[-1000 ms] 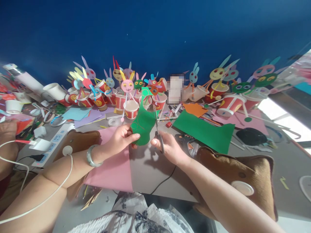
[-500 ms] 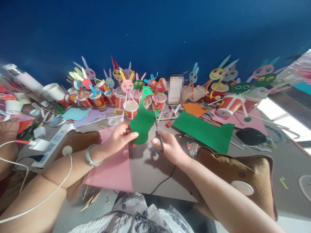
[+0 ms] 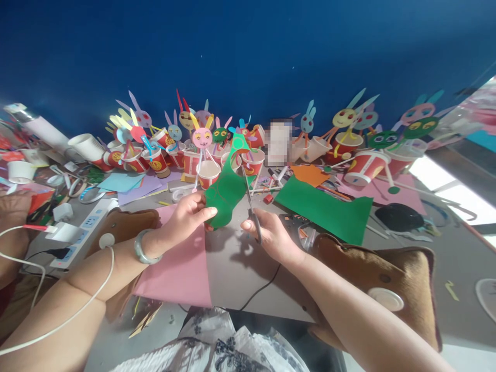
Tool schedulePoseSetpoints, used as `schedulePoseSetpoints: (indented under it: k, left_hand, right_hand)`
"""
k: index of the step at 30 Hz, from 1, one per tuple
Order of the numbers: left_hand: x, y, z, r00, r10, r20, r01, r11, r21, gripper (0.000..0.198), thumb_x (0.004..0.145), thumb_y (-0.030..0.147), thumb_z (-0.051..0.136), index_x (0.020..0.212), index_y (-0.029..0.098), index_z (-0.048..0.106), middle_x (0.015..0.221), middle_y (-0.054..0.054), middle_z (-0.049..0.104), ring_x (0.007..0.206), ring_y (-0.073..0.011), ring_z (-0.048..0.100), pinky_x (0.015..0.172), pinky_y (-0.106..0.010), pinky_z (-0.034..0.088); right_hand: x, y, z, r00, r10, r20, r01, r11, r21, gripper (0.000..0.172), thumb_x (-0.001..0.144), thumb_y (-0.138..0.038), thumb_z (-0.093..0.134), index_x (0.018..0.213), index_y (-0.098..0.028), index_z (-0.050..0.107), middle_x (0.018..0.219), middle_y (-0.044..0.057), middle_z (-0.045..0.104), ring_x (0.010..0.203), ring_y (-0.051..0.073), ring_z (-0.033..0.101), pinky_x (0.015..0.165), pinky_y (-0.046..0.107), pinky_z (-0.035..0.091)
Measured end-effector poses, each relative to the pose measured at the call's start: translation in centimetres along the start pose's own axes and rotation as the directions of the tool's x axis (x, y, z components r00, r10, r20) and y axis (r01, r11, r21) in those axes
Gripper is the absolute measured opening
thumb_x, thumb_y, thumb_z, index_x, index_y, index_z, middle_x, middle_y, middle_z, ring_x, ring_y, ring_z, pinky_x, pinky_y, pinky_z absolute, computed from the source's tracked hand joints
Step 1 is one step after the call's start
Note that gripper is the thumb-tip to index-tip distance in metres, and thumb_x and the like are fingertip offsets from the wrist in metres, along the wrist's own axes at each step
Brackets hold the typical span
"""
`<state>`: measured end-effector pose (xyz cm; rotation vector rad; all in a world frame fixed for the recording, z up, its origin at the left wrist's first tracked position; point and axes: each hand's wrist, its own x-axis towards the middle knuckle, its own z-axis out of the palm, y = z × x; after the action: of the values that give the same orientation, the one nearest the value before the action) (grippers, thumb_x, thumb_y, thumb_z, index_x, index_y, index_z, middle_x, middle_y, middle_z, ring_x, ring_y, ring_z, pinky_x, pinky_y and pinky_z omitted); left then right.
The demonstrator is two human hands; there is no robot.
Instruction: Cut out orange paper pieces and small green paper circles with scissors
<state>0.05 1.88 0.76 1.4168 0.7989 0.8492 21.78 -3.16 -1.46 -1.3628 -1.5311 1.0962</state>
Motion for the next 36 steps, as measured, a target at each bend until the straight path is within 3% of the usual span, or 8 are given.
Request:
schedulePoseSetpoints:
  k: [5,10,18,26,29,31,33,36]
  left_hand:
    - [0.1,0.3,0.0,0.997,0.051,-0.056,-0.051,0.999,-0.006,0.029,0.076,0.037,0.071,0.073,0.017,0.051,0.059,0.005,0.053,0.051,-0.0089,0.055,0.047,-0.019,0.046]
    - [0.1,0.5,-0.1,0.997,0.055,-0.055,-0.056,0.998,-0.015,0.024,0.077,0.036,0.068,0.078,0.016,0.055,0.063,0.004,0.055,0.053,-0.0090,0.055,0.049,-0.021,0.047]
    - [0.1,0.6,-0.5,0.979,0.101,-0.178,-0.087,0.993,0.085,0.020,0.074,0.029,0.070,0.074,0.016,0.054,0.063,0.004,0.055,0.055,-0.0086,0.054,0.053,-0.021,0.048]
    - [0.7,0.2,-1.0,0.965,0.060,-0.255,-0.086,0.992,-0.091,0.029,0.074,0.040,0.075,0.083,0.018,0.058,0.069,0.003,0.059,0.053,-0.0085,0.056,0.048,-0.021,0.046]
    - [0.3,0.0,-0.9,0.988,0.086,-0.132,-0.113,0.969,-0.218,0.043,0.076,0.052,0.073,0.103,0.020,0.060,0.079,0.000,0.064,0.060,-0.0121,0.061,0.053,-0.024,0.051]
    - [-0.4,-0.1,-0.6,0.987,0.130,0.091,-0.106,0.967,-0.232,0.063,0.072,0.055,0.076,0.123,0.025,0.053,0.088,-0.003,0.067,0.067,-0.0156,0.065,0.060,-0.029,0.055]
    - [-1.1,0.0,-0.3,0.927,0.130,0.352,-0.087,0.987,-0.135,0.071,0.066,0.046,0.084,0.126,0.024,0.052,0.089,-0.005,0.068,0.079,-0.0206,0.068,0.070,-0.033,0.057]
    - [-1.8,-0.1,0.4,0.880,0.113,0.461,-0.194,0.972,0.133,0.060,0.063,0.035,0.087,0.115,0.020,0.061,0.099,-0.010,0.068,0.089,-0.0230,0.067,0.075,-0.033,0.057]
  right_hand:
    - [0.1,0.3,0.0,1.000,-0.009,-0.011,0.009,1.000,-0.009,0.066,0.069,-0.084,0.059,0.063,-0.019,0.046,0.059,-0.003,0.041,0.058,0.012,0.034,0.054,0.027,0.026]
    - [0.2,0.2,0.0,1.000,-0.002,-0.013,0.001,1.000,-0.015,0.068,0.067,-0.086,0.058,0.061,-0.020,0.044,0.057,-0.004,0.039,0.057,0.012,0.032,0.053,0.027,0.024]
    - [0.2,0.7,0.1,0.999,-0.003,-0.036,0.002,1.000,-0.017,0.068,0.067,-0.086,0.058,0.061,-0.021,0.041,0.057,-0.004,0.037,0.057,0.012,0.032,0.053,0.027,0.022]
    - [0.3,0.8,0.2,0.999,-0.008,-0.037,0.006,1.000,-0.028,0.067,0.070,-0.085,0.057,0.060,-0.020,0.041,0.056,-0.005,0.035,0.056,0.011,0.030,0.052,0.027,0.023]
    - [0.2,1.0,0.4,0.999,-0.023,-0.040,0.022,1.000,-0.003,0.067,0.071,-0.085,0.055,0.062,-0.021,0.042,0.058,-0.003,0.038,0.057,0.012,0.033,0.053,0.028,0.024]
    - [0.1,1.1,0.6,0.999,-0.040,-0.034,0.041,0.999,0.027,0.066,0.072,-0.085,0.054,0.062,-0.021,0.043,0.059,-0.003,0.040,0.058,0.013,0.034,0.054,0.028,0.025]
    - [-0.1,1.1,1.0,0.997,-0.067,-0.024,0.069,0.995,0.075,0.064,0.075,-0.083,0.054,0.063,-0.021,0.043,0.061,-0.002,0.042,0.058,0.014,0.035,0.056,0.029,0.028]
    - [-0.5,0.8,1.4,0.995,-0.099,0.003,0.097,0.982,0.164,0.062,0.076,-0.080,0.057,0.064,-0.021,0.042,0.063,-0.001,0.044,0.059,0.014,0.038,0.057,0.029,0.032]
